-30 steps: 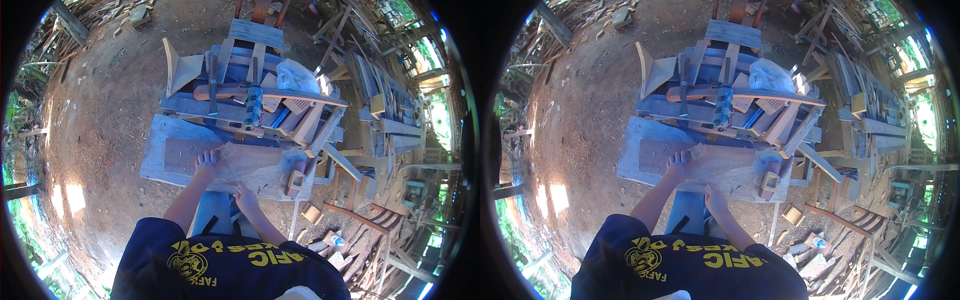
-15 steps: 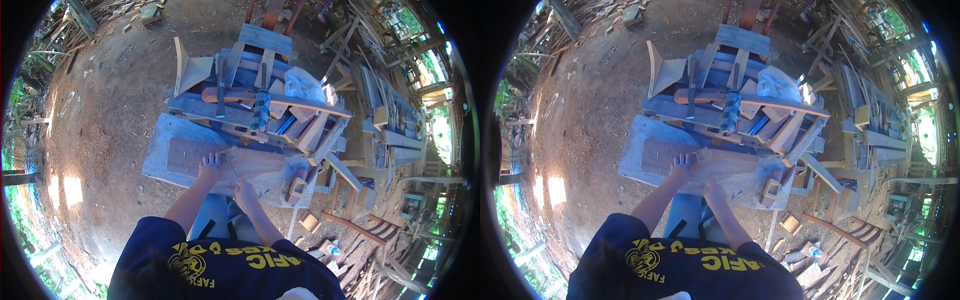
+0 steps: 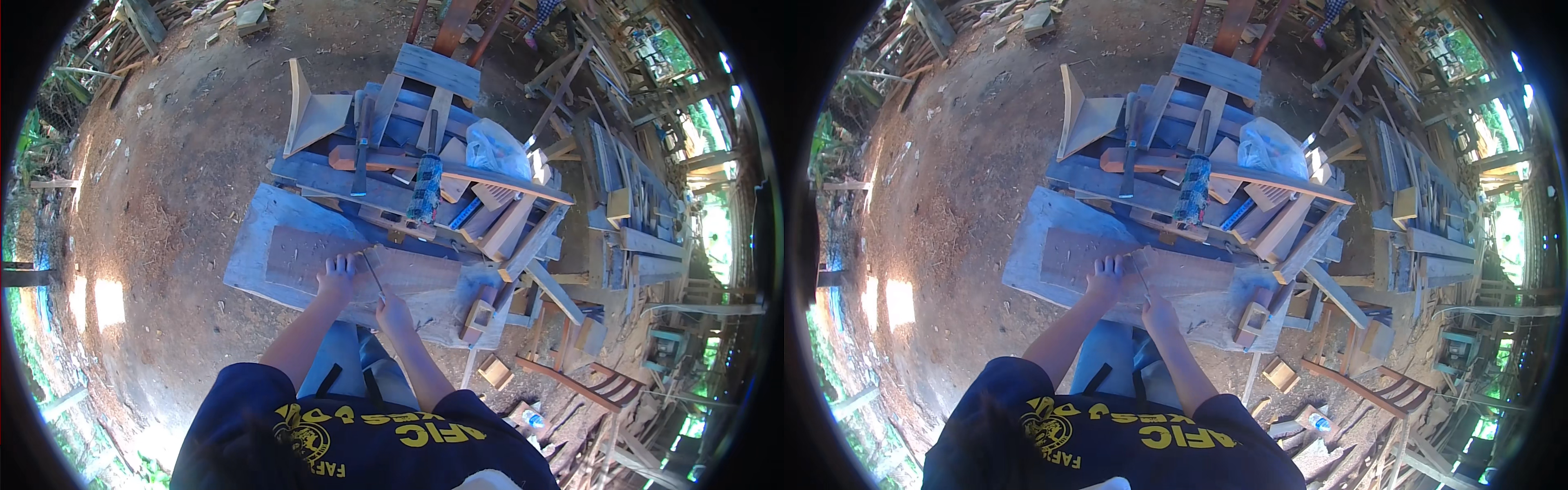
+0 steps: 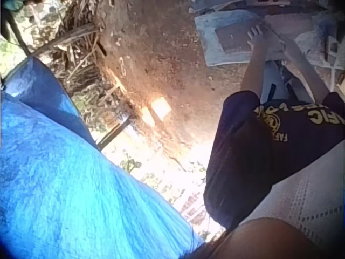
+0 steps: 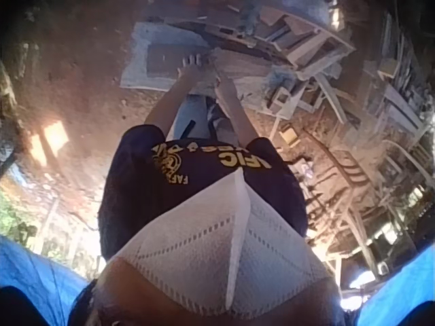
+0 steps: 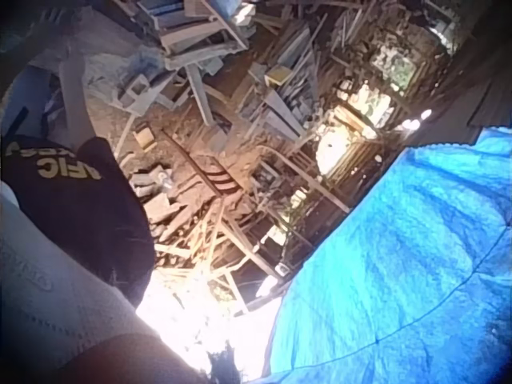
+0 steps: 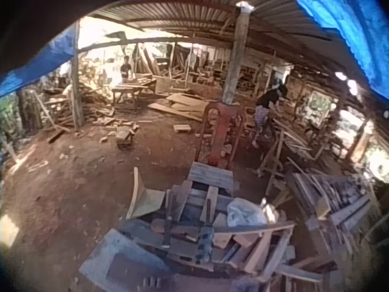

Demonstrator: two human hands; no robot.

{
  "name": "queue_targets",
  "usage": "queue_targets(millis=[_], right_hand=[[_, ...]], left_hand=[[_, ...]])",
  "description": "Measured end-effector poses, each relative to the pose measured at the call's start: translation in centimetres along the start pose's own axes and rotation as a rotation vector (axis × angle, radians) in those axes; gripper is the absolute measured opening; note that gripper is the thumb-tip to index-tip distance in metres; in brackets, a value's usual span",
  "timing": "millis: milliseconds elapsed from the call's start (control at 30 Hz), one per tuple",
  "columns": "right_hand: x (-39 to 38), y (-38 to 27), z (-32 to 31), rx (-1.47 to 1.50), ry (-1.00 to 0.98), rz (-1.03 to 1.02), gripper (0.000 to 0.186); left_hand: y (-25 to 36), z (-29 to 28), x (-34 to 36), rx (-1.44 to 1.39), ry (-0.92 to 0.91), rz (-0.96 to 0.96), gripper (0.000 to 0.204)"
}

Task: Use a chisel and a wooden mallet to carve out a joint or shape a piece of wood.

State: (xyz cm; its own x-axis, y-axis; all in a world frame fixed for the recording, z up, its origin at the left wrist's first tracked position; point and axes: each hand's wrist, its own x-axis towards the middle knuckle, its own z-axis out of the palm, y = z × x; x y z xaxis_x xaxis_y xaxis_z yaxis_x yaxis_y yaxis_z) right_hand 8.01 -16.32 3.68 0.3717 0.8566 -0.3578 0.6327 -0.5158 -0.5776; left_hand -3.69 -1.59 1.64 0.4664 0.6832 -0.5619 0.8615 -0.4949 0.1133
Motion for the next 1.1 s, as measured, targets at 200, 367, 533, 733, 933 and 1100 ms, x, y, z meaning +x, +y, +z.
queue_targets(millis=[200, 367, 533, 733, 933, 1100], right_hand=[[-1.3, -1.3, -1.2, -0.009, -0.059, 0.095, 0.038], [0.2, -2.1, -1.2, -0.016, 0.023, -0.024, 0.034], [-1.1, -1.8, -1.7, -0.016, -0.008, 0.053, 0.032], [0.7, -2.7, -1.6, -0.010, 0.056, -0.067, 0.037], [-0.1, -2.5, -2.6, -0.097, -0.087, 0.097, 0.033], [1.2, -3.1, -2.1, -0.051, -0.032, -0.010, 0.036]], left_hand=[[0.0, 0.6, 0.1, 0.020, 0.066, -0.008, 0.073], [0.5, 0.8, -0.1, 0.003, 0.103, -0.036, 0.072], [0.2, 0.6, -0.1, 0.004, 0.140, -0.032, 0.070], [0.2, 1.1, -0.2, -0.003, 0.152, -0.012, 0.070], [0.0, 0.9, -0.3, -0.035, 0.159, -0.017, 0.067], [0.0, 1.3, -0.1, -0.014, 0.180, -0.022, 0.065]])
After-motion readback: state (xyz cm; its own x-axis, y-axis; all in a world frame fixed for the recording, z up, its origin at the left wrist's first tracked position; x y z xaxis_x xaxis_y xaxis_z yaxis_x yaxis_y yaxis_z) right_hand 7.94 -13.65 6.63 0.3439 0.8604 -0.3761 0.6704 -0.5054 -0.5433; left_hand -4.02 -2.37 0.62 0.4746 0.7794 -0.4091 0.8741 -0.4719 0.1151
